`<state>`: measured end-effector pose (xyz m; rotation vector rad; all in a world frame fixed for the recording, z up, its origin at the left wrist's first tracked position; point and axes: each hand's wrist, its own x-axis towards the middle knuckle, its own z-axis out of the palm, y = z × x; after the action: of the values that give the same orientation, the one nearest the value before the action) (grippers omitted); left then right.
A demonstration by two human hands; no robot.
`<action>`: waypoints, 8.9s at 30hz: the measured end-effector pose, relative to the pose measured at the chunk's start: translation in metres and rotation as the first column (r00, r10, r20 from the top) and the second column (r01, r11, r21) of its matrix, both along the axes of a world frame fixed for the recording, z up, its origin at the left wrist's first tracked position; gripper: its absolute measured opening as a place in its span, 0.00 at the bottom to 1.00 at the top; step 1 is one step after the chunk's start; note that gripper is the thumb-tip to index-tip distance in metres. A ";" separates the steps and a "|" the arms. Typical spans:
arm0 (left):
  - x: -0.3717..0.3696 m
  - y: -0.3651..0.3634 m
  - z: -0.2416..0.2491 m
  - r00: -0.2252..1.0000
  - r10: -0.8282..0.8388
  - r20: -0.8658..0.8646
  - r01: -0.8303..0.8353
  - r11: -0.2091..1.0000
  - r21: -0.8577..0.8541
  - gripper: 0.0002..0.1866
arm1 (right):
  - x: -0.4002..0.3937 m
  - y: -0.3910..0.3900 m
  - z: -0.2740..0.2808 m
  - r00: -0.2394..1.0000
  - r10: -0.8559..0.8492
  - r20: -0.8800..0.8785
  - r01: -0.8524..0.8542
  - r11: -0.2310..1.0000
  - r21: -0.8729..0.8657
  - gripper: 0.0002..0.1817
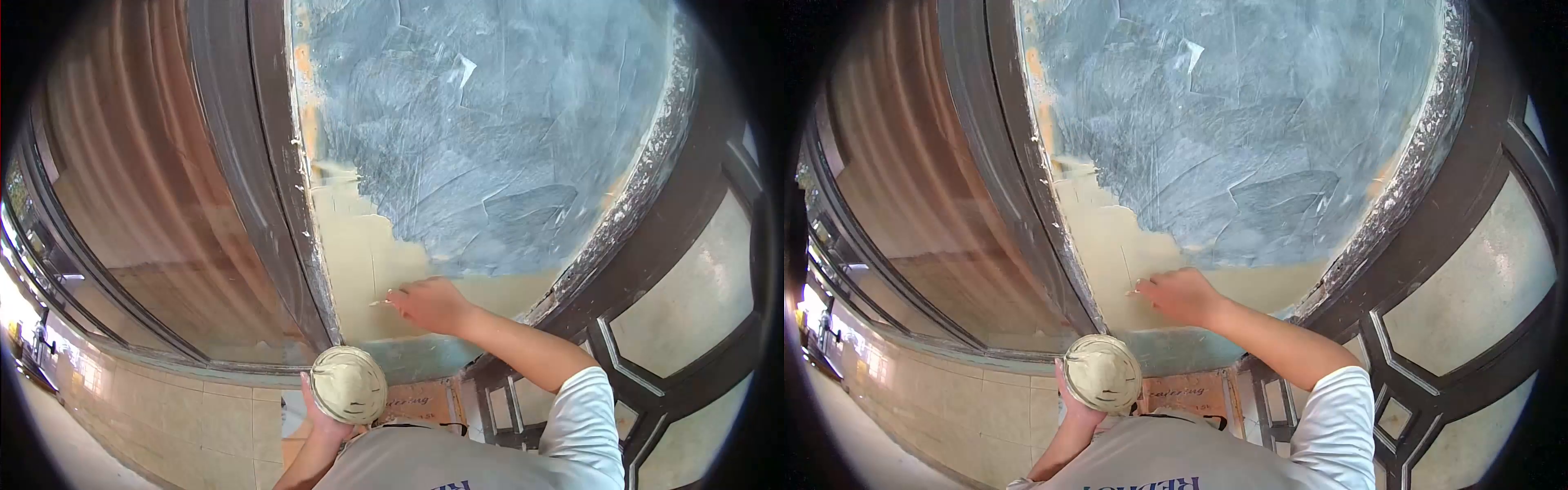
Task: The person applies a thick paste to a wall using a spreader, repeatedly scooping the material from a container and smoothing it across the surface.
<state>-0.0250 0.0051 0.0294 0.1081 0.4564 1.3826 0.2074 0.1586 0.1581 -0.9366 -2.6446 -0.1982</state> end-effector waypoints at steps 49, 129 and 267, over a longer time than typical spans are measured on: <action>-0.078 0.000 -0.005 0.973 -0.064 -0.222 0.119 0.963 0.243 0.42 | -0.065 0.007 0.204 0.976 -0.142 -0.167 0.177 0.958 0.223 0.10; -0.108 -0.001 -0.023 0.973 -0.115 -0.199 0.147 0.977 0.153 0.44 | -0.045 -0.028 -0.092 0.974 -0.191 -0.123 0.185 0.981 -0.061 0.12; 0.029 0.037 -0.002 0.988 -0.150 -0.035 0.153 0.984 0.089 0.44 | 0.123 -0.024 0.024 0.678 -0.291 -0.675 0.262 0.954 -0.148 0.10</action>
<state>0.0036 0.0417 0.0275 0.2334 0.4000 1.2537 0.3305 0.1346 0.1822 -1.1469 -1.8074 0.1269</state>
